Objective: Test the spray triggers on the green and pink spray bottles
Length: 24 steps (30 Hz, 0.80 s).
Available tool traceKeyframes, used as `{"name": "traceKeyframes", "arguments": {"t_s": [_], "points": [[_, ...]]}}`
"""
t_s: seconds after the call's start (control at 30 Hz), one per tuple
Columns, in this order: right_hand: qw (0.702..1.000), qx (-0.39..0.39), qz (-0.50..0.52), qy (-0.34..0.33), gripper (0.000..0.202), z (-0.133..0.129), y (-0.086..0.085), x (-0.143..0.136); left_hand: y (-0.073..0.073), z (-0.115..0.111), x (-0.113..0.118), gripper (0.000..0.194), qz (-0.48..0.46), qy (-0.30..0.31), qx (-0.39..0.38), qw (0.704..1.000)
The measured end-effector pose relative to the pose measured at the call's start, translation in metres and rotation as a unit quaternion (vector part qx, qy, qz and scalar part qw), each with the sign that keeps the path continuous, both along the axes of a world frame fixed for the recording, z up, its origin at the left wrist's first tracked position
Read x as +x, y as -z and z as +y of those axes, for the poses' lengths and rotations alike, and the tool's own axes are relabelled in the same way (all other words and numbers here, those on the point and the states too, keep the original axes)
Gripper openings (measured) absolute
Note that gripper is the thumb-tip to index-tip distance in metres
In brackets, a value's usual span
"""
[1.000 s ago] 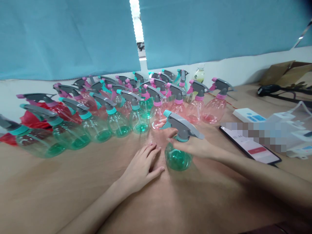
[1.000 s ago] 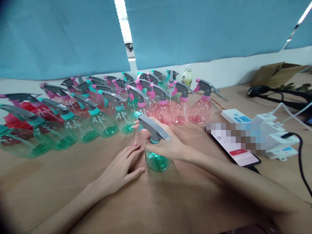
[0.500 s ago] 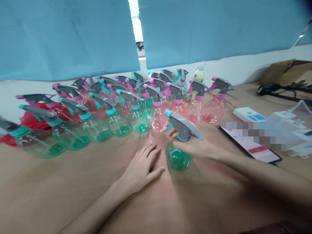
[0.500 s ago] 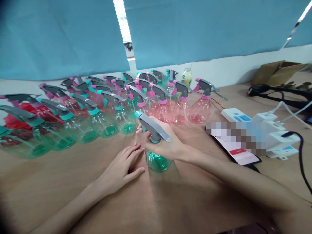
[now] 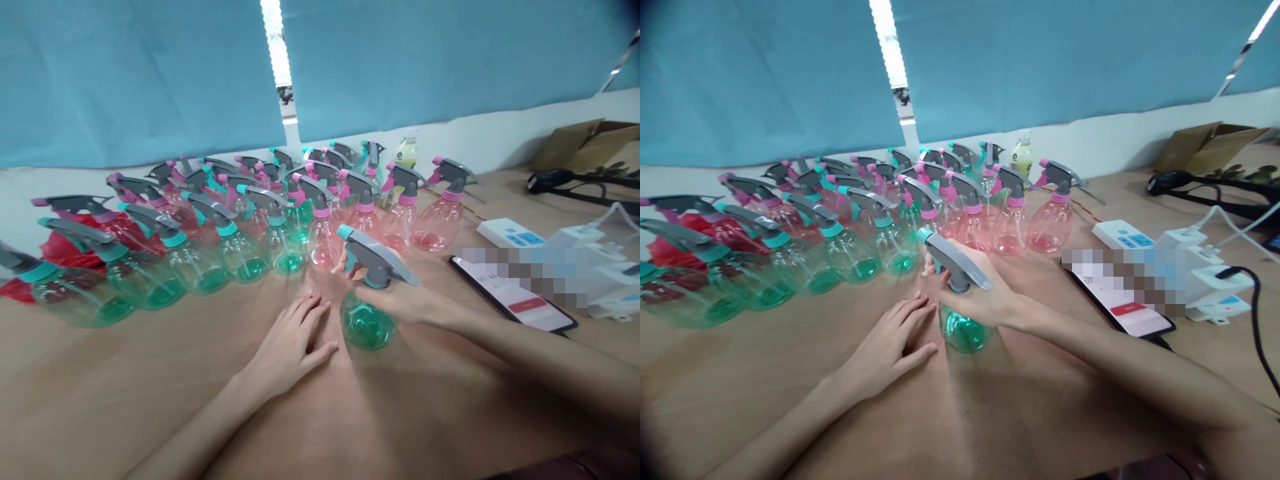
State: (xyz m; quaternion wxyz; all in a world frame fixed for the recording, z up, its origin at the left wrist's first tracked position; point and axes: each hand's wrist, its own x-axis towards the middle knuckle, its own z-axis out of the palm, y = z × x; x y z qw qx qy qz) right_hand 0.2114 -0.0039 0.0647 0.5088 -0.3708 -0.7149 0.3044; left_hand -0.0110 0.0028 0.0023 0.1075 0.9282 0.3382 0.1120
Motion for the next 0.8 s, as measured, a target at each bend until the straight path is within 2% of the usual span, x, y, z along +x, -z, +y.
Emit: {"name": "traceKeyframes", "arguments": {"t_s": [0.17, 0.3, 0.6, 0.7, 0.8], "points": [[0.999, -0.018, -0.045, -0.024, 0.015, -0.0005, -0.0008, 0.0049, -0.0011, -0.0007, 0.0000, 0.056, 0.002, 0.002, 0.001, 1.000], [0.998, -0.041, -0.039, -0.012, 0.021, -0.0021, 0.0006, 0.0056, 0.0001, 0.0000, 0.0000, 0.057, 0.002, 0.003, 0.005, 1.000], [0.999, -0.004, -0.034, 0.006, 0.012, -0.0024, 0.0033, 0.0044, -0.0005, 0.0000, 0.0006, 0.057, 0.013, -0.001, 0.003, 1.000], [0.999, -0.019, -0.042, 0.018, 0.008, -0.0024, 0.0039, 0.0048, -0.0003, 0.0000, 0.0012, 0.056, 0.016, -0.001, 0.000, 1.000], [0.998, -0.035, -0.044, 0.007, 0.019, -0.0023, 0.0044, 0.0052, -0.0003, 0.0000, 0.0011, 0.056, 0.017, 0.000, -0.001, 1.000]]}}
